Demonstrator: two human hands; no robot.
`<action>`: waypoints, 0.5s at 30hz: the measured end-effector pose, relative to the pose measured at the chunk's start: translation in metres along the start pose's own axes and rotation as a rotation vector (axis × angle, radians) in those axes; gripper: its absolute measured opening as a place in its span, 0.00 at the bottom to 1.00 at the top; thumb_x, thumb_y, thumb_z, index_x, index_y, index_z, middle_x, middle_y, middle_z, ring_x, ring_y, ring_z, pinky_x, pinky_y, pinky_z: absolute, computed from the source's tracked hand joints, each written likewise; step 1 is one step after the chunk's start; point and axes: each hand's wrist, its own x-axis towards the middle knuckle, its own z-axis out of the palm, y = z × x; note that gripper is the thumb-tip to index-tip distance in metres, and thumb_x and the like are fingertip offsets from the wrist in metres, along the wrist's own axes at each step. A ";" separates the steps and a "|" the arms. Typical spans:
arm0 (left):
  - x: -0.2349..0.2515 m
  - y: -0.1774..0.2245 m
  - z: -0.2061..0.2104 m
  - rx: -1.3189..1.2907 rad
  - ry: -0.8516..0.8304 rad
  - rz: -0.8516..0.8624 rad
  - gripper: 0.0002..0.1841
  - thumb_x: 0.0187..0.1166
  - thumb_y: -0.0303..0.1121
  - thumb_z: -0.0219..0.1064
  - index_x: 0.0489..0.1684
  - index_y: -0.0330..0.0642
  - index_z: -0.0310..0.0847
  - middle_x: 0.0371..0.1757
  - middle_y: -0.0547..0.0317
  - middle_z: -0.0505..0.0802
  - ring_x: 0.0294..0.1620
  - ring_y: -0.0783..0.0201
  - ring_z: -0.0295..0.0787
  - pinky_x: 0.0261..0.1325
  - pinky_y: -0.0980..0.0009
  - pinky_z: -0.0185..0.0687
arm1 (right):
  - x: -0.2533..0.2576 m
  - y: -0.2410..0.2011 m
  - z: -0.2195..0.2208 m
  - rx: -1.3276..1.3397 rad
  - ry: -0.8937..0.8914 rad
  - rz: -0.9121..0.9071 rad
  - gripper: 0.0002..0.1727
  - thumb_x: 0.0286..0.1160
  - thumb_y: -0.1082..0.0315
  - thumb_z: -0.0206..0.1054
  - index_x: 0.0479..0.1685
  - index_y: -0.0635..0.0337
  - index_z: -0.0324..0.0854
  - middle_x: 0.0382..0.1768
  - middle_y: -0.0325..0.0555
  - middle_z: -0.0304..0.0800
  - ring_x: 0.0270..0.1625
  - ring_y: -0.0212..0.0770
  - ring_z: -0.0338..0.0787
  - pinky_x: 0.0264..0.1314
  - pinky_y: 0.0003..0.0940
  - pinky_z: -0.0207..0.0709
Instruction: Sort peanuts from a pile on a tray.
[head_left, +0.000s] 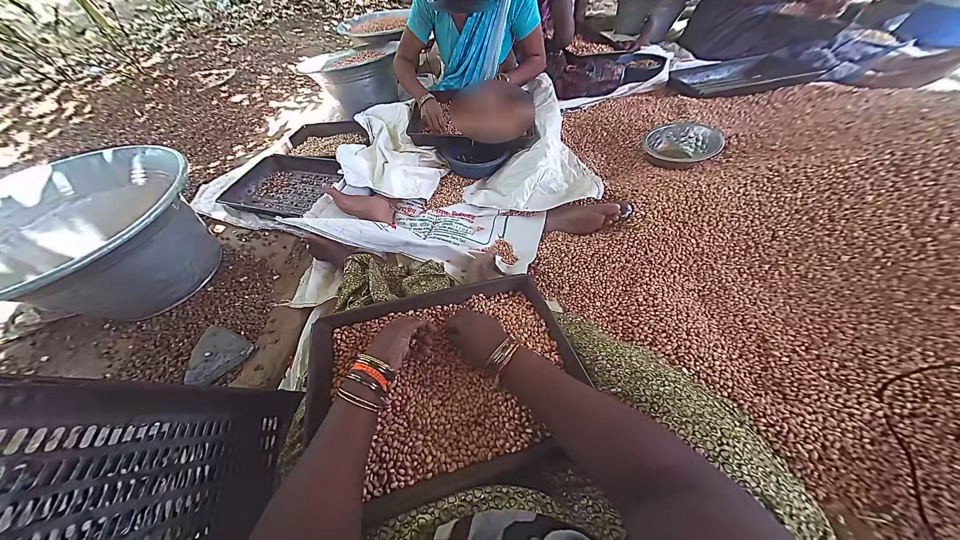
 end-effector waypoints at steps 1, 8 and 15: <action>0.001 -0.001 -0.001 0.036 0.000 0.032 0.18 0.95 0.34 0.46 0.49 0.36 0.84 0.25 0.60 0.86 0.18 0.67 0.81 0.23 0.74 0.78 | 0.001 0.004 -0.002 0.036 0.003 -0.003 0.17 0.85 0.68 0.59 0.67 0.62 0.83 0.69 0.60 0.84 0.70 0.59 0.86 0.68 0.61 0.80; 0.006 0.001 0.012 1.058 -0.173 0.228 0.15 0.80 0.34 0.68 0.59 0.38 0.86 0.47 0.44 0.92 0.48 0.48 0.88 0.57 0.44 0.82 | 0.001 0.011 -0.006 0.140 0.032 0.005 0.15 0.83 0.72 0.59 0.63 0.65 0.84 0.68 0.60 0.85 0.73 0.56 0.84 0.75 0.55 0.77; -0.007 0.020 0.006 1.211 0.110 0.073 0.18 0.82 0.29 0.62 0.69 0.44 0.82 0.66 0.42 0.90 0.69 0.40 0.87 0.66 0.36 0.80 | -0.003 0.017 -0.021 0.168 0.100 0.045 0.14 0.81 0.74 0.60 0.60 0.66 0.84 0.61 0.60 0.88 0.67 0.54 0.87 0.73 0.51 0.78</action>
